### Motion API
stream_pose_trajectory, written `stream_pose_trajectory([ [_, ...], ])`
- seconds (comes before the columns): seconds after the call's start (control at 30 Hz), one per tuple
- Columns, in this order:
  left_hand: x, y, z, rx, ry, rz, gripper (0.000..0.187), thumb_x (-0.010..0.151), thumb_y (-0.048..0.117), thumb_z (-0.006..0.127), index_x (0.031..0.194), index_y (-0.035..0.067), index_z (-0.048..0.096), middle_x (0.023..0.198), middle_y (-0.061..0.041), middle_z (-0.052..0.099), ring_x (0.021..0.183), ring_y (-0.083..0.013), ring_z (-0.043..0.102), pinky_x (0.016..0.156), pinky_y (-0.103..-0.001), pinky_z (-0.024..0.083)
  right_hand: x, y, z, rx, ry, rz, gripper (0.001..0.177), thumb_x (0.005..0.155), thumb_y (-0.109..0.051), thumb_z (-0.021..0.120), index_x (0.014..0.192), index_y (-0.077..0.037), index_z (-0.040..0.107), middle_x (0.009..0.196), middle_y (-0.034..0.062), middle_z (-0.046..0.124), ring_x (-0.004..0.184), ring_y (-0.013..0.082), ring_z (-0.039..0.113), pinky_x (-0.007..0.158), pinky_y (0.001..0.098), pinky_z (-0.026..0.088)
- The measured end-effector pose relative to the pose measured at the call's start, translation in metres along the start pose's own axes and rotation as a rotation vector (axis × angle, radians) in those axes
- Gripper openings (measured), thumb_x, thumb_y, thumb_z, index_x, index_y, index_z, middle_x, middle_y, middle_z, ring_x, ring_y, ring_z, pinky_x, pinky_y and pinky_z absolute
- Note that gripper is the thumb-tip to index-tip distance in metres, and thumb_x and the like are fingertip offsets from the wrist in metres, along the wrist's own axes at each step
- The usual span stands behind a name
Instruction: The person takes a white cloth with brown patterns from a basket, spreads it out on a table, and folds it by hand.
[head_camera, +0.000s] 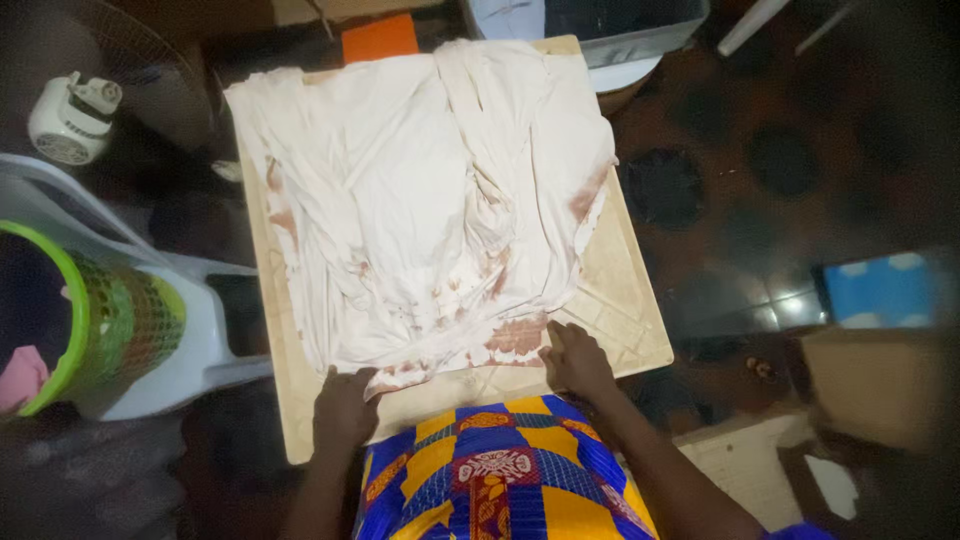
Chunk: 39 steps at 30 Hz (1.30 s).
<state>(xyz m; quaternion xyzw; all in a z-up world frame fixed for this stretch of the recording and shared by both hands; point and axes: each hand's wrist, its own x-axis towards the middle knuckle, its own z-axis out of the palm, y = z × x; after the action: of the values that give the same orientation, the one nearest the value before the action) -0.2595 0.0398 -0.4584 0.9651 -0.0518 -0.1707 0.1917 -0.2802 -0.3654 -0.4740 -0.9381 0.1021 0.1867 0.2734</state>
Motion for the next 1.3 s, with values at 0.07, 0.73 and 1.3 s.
stream_pose_trajectory([
  [0.07,0.003,0.002,0.005,0.011,0.007,0.008,0.033,0.079,0.012,0.072,0.113,0.013,0.072,0.103,-0.018,0.072,0.107,-0.0371,0.064,0.116,-0.048,0.038,0.002,-0.020,-0.002,0.007,-0.022,-0.014,0.061,0.089,-0.030,0.070,0.144,-0.013,0.051,0.126,0.0252,0.065,0.117,0.0427,0.063,0.099,0.0491,0.052],
  [0.73,-0.035,-0.016,0.040,0.030,0.211,-0.384,0.021,0.084,0.006,0.062,0.082,0.020,0.078,0.108,-0.015,0.063,0.102,-0.0378,0.062,0.086,-0.050,0.052,-0.007,-0.015,0.026,-0.240,0.100,-0.326,0.037,0.078,-0.027,0.070,0.113,-0.017,0.078,0.137,0.0247,0.058,0.127,0.0428,0.055,0.090,0.0538,0.052],
  [1.3,-0.009,-0.020,0.035,-1.637,0.006,-0.605,0.039,0.092,0.011,0.060,0.123,-0.012,0.058,0.121,-0.027,0.066,0.107,-0.0420,0.067,0.089,-0.048,0.061,0.045,0.007,0.035,0.765,-0.050,0.429,0.038,0.095,-0.016,0.075,0.108,0.018,0.063,0.083,0.0152,0.062,0.068,0.0232,0.056,0.059,0.0396,0.044],
])
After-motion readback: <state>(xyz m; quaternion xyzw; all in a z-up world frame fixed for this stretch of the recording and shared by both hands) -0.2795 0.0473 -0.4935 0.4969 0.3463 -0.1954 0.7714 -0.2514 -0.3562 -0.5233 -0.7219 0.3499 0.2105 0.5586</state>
